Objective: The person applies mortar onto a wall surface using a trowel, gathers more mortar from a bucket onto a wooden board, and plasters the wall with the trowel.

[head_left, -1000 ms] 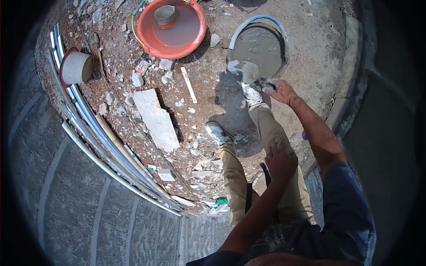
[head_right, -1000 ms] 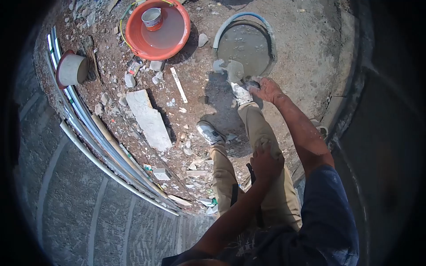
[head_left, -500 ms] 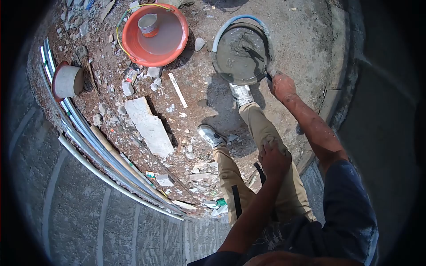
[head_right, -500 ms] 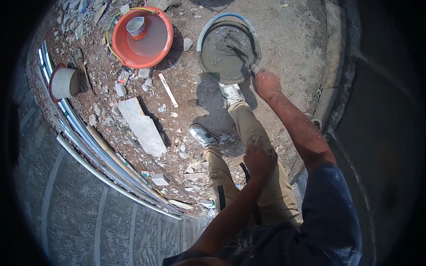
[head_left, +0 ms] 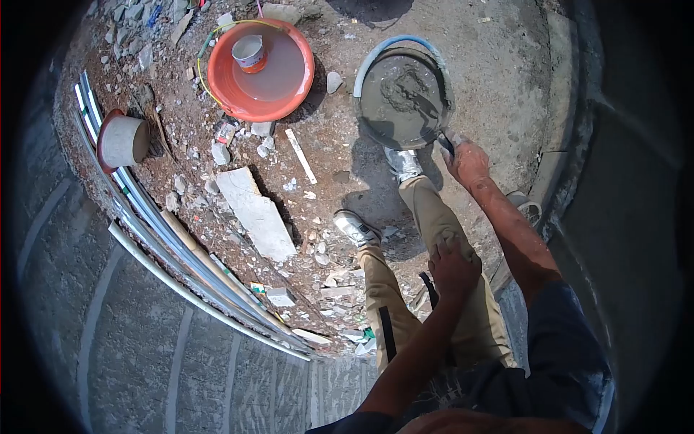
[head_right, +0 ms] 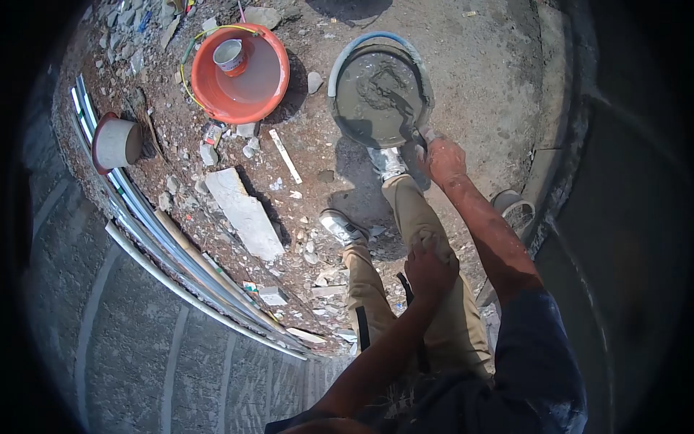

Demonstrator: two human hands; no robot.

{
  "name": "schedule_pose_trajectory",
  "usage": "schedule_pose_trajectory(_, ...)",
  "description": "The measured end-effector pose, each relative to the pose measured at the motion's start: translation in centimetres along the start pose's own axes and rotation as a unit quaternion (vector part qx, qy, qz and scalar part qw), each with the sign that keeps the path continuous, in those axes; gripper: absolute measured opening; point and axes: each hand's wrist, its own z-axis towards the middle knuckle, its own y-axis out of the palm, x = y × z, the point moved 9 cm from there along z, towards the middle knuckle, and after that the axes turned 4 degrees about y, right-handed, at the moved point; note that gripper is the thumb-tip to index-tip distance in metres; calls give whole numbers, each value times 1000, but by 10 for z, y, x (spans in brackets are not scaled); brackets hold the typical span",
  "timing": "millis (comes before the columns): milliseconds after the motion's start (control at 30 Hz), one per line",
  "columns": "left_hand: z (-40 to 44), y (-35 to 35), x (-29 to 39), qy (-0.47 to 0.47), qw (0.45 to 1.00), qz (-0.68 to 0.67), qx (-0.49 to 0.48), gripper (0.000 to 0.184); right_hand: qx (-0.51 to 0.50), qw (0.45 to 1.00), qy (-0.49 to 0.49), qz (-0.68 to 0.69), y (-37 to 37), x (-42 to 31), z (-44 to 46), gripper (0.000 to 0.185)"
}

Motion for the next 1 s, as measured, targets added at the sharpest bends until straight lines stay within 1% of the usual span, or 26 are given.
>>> schedule_pose_trajectory(67, 2, -3, 2, 5, 1000, -1, 3, 62, 32, 999, 4, 20, -14, 13, -16, 44)
schedule_pose_trajectory(133, 4, -3, 2, 3, 1000, -5, -3, 63, 10, 997, 72, 24, -3, 25, -16, 43)
schedule_pose_trajectory(167, 5, -3, 2, -1, 1000, -10, -11, 63, -1, 994, 108, 27, 6, 32, -17, 42)
schedule_pose_trajectory(200, 5, -2, 3, -5, 1000, -14, -19, 63, -1, 993, 111, 42, 21, 31, -13, 41)
schedule_pose_trajectory(267, 6, -4, 6, 11, 1000, -27, -5, 60, 2, 990, 116, 75, 64, 17, 17, 39)
schedule_pose_trajectory(300, 5, -4, 5, 16, 999, -32, 1, 59, 58, 982, 81, 161, 77, 0, 39, 38)
schedule_pose_trajectory(333, 5, 0, 2, 17, 1000, -22, 4, 56, 114, 962, 46, 245, 83, -18, 60, 38)
schedule_pose_trajectory(367, 6, 8, 0, 18, 1000, -12, 7, 54, -38, 899, 149, 410, 104, -30, 81, 37)
schedule_pose_trajectory(400, 6, 14, -5, 20, 1000, -2, 10, 52, -186, 777, 242, 550, 119, -47, 82, 37)
schedule_pose_trajectory(433, 7, 19, -9, 24, 1000, 5, 0, 51, -225, 695, 248, 636, 121, -55, 80, 37)
schedule_pose_trajectory(500, 4, 26, -15, 31, 999, 19, -21, 49, -290, 500, 249, 777, 122, -73, 68, 37)
schedule_pose_trajectory(600, 4, 16, -25, 19, 993, -119, -4, 48, -351, 290, 149, 878, 92, -87, 21, 39)
schedule_pose_trajectory(667, 4, 11, -24, 61, 994, -90, -8, 51, -359, 241, 114, 895, 68, -84, -14, 42)
schedule_pose_trajectory(700, 7, 8, -20, 84, 994, -75, -8, 53, -361, 235, 101, 897, 61, -78, -25, 42)
schedule_pose_trajectory(733, 13, -5, -15, 95, 990, -100, 16, 53, -364, 230, 85, 898, 53, -71, -32, 43)
schedule_pose_trajectory(800, 29, -35, -9, 121, 980, -147, 55, 52, -366, 261, 54, 892, 37, -52, -42, 44)
schedule_pose_trajectory(833, 52, -48, -25, 77, 984, -138, 83, 55, -364, 277, 39, 889, 30, -40, -43, 45)
schedule_pose_trajectory(867, 81, -58, -50, 29, 985, -130, 111, 58, -355, 331, 94, 869, 37, -19, -46, 43)
schedule_pose_trajectory(900, 115, -89, -45, 86, 976, -84, 181, 62, -345, 382, 150, 844, 45, 4, -51, 41)
schedule_pose_trajectory(933, 154, -107, -53, 53, 985, -27, 163, 72, -334, 428, 208, 814, 56, 30, -58, 39)
schedule_pose_trajectory(1000, 222, -163, -11, 154, 966, 57, 199, 79, -211, 626, 189, 726, 82, 88, -59, 31)
